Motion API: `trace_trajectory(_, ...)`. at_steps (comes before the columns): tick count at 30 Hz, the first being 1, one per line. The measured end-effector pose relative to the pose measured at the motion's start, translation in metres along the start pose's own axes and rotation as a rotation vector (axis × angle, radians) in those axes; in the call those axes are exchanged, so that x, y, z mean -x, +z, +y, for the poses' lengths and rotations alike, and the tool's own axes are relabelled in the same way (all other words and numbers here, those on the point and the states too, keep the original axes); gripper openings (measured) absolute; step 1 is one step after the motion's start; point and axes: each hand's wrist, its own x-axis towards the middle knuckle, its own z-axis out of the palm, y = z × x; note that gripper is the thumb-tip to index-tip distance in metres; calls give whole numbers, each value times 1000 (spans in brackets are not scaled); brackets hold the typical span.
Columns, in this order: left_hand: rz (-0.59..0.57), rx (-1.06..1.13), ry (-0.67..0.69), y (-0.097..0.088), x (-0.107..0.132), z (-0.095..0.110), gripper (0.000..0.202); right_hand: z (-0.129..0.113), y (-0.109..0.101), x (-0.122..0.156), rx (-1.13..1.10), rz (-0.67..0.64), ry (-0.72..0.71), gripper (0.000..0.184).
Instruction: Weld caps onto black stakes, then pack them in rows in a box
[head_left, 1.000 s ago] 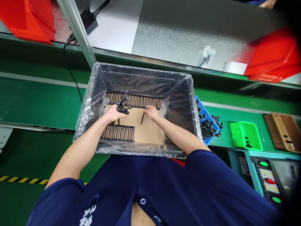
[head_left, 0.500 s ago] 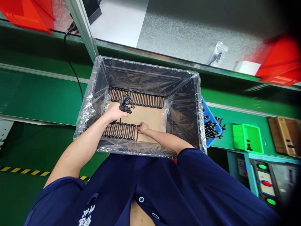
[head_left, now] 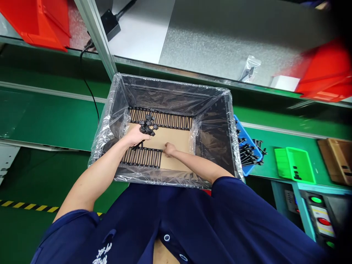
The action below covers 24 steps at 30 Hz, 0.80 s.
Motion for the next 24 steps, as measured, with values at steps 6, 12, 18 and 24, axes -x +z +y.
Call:
trace_trajectory(6, -191, 79, 31, -1, 5, 8, 30, -94, -12, 11, -377, -346, -175, 20)
trace_trajectory(12, -312, 63, 40, -3, 7, 10, 33, -155, -8, 42, -597, -400, -421, 33)
trace_trajectory(18, -192, 12, -21, -2, 4, 8, 32, -150, -55, -2, -435, 128, -401, 27)
trace_trajectory(24, -31, 60, 1, -3, -1, 4, 22, -51, -51, -10, 129, 121, 52, 31)
